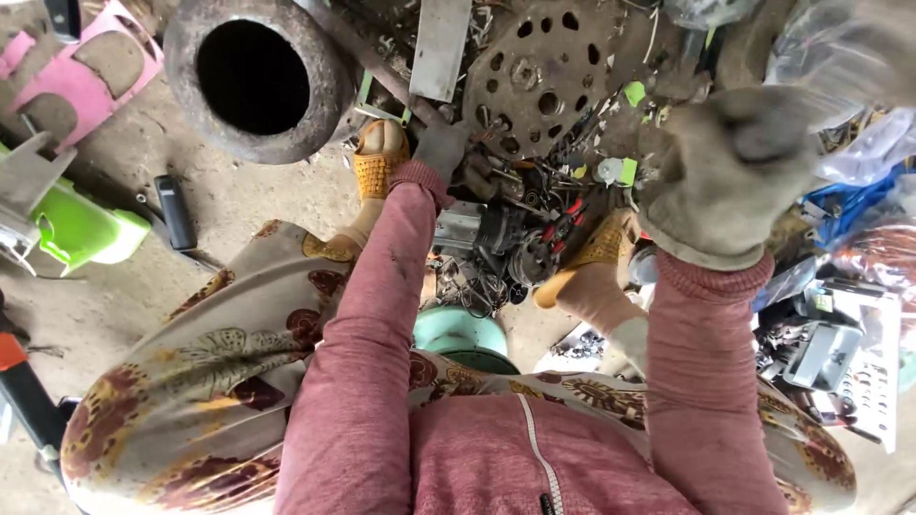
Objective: Disassembling a small engine or mechanical motor assembly using various tools.
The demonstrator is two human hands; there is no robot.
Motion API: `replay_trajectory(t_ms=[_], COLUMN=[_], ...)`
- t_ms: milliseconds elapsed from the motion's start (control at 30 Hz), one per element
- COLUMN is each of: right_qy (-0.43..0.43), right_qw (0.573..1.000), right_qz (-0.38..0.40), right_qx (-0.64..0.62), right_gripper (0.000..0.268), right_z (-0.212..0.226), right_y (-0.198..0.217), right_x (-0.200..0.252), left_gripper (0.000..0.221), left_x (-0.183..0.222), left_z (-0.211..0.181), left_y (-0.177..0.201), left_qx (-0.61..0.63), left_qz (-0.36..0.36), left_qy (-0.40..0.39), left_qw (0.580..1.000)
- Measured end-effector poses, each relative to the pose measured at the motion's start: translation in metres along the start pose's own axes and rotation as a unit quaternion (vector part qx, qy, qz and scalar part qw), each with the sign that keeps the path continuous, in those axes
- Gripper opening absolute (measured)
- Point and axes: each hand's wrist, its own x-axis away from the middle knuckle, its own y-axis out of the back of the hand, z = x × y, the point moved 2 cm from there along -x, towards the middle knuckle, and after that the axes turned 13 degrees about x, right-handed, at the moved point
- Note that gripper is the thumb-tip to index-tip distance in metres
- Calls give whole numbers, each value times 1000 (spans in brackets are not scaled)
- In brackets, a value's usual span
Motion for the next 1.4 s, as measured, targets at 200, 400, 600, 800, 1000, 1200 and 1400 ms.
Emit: replay_trajectory(t_ms=[200, 400, 600, 800, 1000, 1200, 1400], right_qy=[13, -120, -365, -546, -319, -289, 183], right_qw=[987, 930, 872, 786, 872, 667, 913], right_qz=[122, 333, 285, 242, 353, 45, -134], right_qx=[100, -97, -160, -157, -112, -685, -339], right_gripper=[16, 44, 43, 45, 30, 32, 39], right_z=[-4, 18, -2, -50, -32, -43, 5], right_y=[-190, -176, -153, -256, -119, 46, 161], right_x=[157, 150, 138, 238, 143, 102, 110], left_gripper=[17, 96, 62, 31, 5, 15, 22], left_x=[-1, 49, 86, 97, 146, 192, 221], left_z=[23, 71, -127, -188, -282, -334, -367], left_y=[-39, -67, 183, 226, 295, 314, 315], left_qx=[-40, 259, 698, 688, 388, 255, 232], left_qz=[-38, -331, 28, 102, -48, -96, -186], left_qy=[4, 312, 277, -110, -508, -541, -536], left_qw=[998, 852, 659, 710, 768, 796, 790])
